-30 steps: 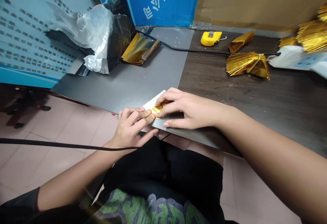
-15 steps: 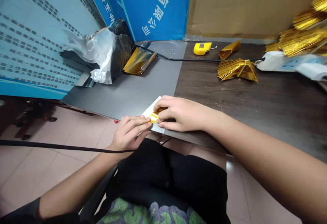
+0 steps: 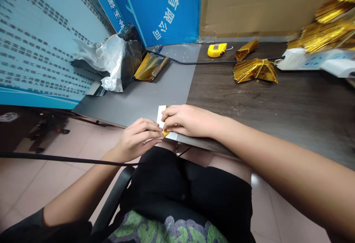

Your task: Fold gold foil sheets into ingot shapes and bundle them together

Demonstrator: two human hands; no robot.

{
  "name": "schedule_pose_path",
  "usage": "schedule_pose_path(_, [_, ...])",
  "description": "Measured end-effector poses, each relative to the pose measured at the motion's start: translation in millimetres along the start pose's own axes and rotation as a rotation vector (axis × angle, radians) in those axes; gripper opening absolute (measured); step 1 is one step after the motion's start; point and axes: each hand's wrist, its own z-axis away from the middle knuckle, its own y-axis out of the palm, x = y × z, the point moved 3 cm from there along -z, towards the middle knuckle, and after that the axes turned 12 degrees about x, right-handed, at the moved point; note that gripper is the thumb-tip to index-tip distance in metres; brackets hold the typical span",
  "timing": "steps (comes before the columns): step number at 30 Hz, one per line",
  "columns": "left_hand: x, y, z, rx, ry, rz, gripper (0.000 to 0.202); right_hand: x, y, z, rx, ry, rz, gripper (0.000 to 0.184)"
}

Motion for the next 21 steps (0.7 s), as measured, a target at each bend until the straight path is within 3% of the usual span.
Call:
schedule_pose_path(5, [9.6, -6.3, -9.1, 0.074, -0.041, 0.133, 0.008, -6.3, -7.1, 1.2, 0.031, 0.027, -0.033, 0.023])
schedule_pose_path(8, [15.6, -11.0, -19.7, 0.18, -0.141, 0.164, 0.013, -5.7, -8.3, -1.4, -0.005, 0.039, -0.047, 0.019])
schedule_pose_path(14, [22.5, -20.7, -34.9, 0.402, -0.201, 0.268, 0.018, 1.5, -0.9, -8.4, -0.046, 0.117, -0.09, 0.013])
schedule_pose_path(21, [27.7, -18.5, -40.9, 0.488, -0.343, 0.247, 0.016, 3.6, -1.2, -7.0, -0.03, 0.162, -0.095, 0.017])
